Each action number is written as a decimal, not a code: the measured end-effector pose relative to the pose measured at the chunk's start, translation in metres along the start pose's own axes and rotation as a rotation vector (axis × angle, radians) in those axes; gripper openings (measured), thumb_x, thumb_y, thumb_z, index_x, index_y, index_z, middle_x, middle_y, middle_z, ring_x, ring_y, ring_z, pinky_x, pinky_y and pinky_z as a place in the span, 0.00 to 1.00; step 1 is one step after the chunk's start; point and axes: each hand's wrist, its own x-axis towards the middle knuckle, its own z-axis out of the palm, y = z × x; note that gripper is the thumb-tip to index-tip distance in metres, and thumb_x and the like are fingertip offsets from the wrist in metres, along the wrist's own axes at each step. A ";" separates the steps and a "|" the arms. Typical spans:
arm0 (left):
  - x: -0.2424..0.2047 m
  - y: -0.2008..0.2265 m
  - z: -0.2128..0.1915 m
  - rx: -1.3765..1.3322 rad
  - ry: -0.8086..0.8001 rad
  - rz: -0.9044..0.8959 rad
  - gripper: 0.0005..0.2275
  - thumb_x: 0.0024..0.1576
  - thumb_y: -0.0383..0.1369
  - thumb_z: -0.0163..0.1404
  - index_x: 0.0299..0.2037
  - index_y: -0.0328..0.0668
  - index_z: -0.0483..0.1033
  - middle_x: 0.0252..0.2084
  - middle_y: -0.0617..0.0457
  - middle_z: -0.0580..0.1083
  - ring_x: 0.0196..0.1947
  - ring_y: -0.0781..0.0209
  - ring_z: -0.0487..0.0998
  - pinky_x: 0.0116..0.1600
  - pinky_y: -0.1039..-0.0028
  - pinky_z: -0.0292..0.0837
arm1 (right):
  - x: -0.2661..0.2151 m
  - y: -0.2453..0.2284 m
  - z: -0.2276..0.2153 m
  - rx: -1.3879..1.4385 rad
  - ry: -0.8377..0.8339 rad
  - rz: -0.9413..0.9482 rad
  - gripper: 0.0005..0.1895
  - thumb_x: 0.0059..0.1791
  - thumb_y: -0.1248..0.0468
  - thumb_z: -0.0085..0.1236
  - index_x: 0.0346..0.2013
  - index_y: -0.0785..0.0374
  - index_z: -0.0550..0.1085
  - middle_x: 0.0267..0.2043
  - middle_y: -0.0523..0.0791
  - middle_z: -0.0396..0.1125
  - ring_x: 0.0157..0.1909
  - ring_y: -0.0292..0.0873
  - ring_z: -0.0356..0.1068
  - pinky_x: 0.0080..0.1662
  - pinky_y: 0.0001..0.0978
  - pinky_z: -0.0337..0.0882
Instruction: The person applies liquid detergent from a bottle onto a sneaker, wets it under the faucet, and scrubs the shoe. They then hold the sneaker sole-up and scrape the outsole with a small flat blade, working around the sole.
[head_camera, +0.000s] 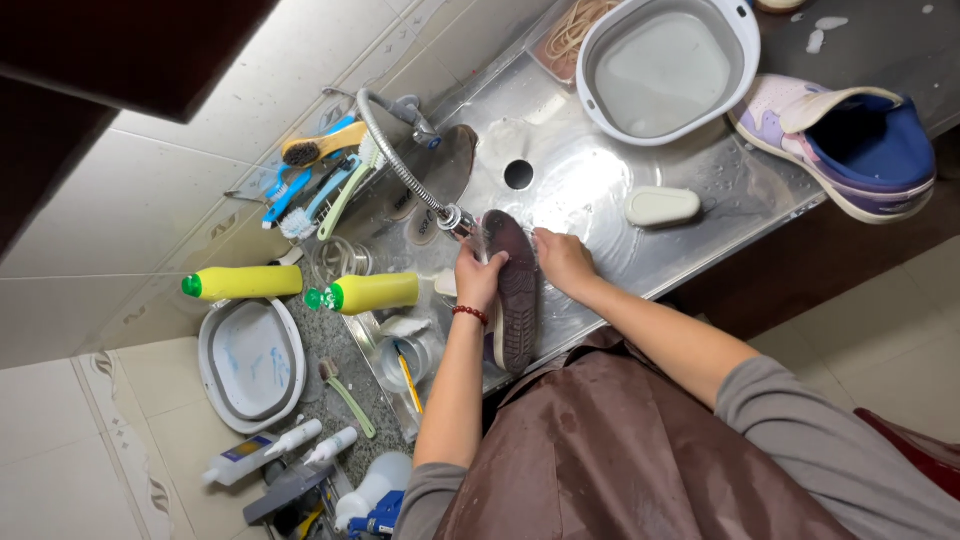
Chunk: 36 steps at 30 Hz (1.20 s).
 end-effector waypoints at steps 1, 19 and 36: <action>-0.008 -0.003 -0.005 0.004 0.000 -0.007 0.25 0.48 0.25 0.60 0.58 0.28 0.70 0.53 0.43 0.77 0.53 0.54 0.78 0.58 0.69 0.70 | -0.012 0.004 0.006 0.004 -0.006 0.005 0.12 0.57 0.60 0.49 0.47 0.62 0.78 0.38 0.56 0.74 0.42 0.60 0.75 0.43 0.50 0.73; -0.005 0.006 -0.007 0.031 0.000 -0.148 0.20 0.49 0.25 0.60 0.53 0.28 0.73 0.46 0.43 0.80 0.46 0.56 0.80 0.54 0.70 0.73 | -0.021 -0.010 -0.010 -0.148 -0.022 -0.038 0.12 0.56 0.59 0.50 0.48 0.58 0.79 0.36 0.54 0.75 0.39 0.58 0.75 0.41 0.50 0.74; 0.027 -0.035 -0.023 -0.313 -0.161 -0.147 0.26 0.51 0.26 0.47 0.64 0.36 0.68 0.54 0.50 0.73 0.55 0.57 0.72 0.60 0.72 0.67 | -0.043 -0.029 -0.024 0.073 -0.192 -0.252 0.14 0.52 0.62 0.54 0.51 0.63 0.76 0.37 0.56 0.74 0.40 0.60 0.75 0.42 0.46 0.74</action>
